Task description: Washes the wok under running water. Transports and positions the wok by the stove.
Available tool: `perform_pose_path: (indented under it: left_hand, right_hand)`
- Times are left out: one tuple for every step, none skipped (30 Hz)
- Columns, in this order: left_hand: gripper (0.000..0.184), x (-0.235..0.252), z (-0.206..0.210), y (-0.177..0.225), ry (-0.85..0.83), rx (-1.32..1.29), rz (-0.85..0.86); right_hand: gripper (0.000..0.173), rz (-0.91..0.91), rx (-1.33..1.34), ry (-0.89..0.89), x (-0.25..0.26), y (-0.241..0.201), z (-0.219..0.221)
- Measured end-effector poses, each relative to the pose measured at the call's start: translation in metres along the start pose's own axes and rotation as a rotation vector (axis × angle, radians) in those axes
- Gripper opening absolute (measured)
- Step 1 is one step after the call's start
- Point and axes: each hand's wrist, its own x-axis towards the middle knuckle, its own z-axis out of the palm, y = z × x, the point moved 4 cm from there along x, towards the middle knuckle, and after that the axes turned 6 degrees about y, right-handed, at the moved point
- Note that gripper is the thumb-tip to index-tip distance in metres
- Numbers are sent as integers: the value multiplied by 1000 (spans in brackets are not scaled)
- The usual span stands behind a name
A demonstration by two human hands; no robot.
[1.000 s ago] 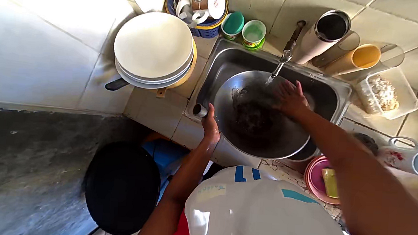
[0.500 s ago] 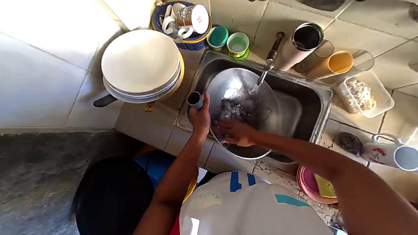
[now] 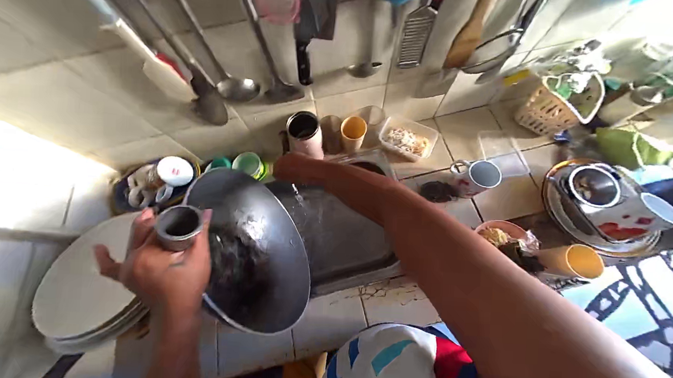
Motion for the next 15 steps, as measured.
perform_pose_path:
  left_hand:
    - [58,6,-6,-1,-28,5,-35]
    - [62,11,-12,-1,-54,14,-67]
    - [65,14,-17,-2,-81,16,-94]
    - [66,16,-20,-3,-99,6,-108]
    - [66,17,-22,-4,-102,-14,-103]
    - [63,19,-21,-3,-97,-59,-89]
    - [61,20,-19,-1,-86,-128,-69]
    - [60,20,-15,1,-75,-202,-32]
    - [60,19,-10,2,-82,-280,12]
    - [63,18,-5,5,-116,-341,53]
    - [65,19,-2,9,-155,-372,106]
    - [67,20,-1,13,-211,-373,169]
    - [65,21,-3,24,-278,-346,254]
    - [59,21,-7,41,-347,-299,357]
    - [50,22,-13,60,-414,-244,473]
  right_hand:
    - [25,27,16,14,5,-3,4]
    - [23,70,40,26,9,-5,9]
    - [21,125,76,30,11,-9,12]
    - [20,194,135,43,10,-13,14]
    - [21,267,213,79,10,-16,15]
    - [23,332,288,109,10,-17,14]
    - [27,380,356,124,11,-17,12]
    - [29,407,404,138,8,-15,11]
    - [32,418,438,173,1,-10,16]
    - [40,407,449,220,-6,-4,29]
    - [61,376,435,243,-16,2,44]
    - [78,350,431,267,-28,2,58]
    - [86,335,442,277,-48,-1,67]
    - [81,321,452,265,-74,-7,72]
    - [68,313,462,241,-103,-14,74]
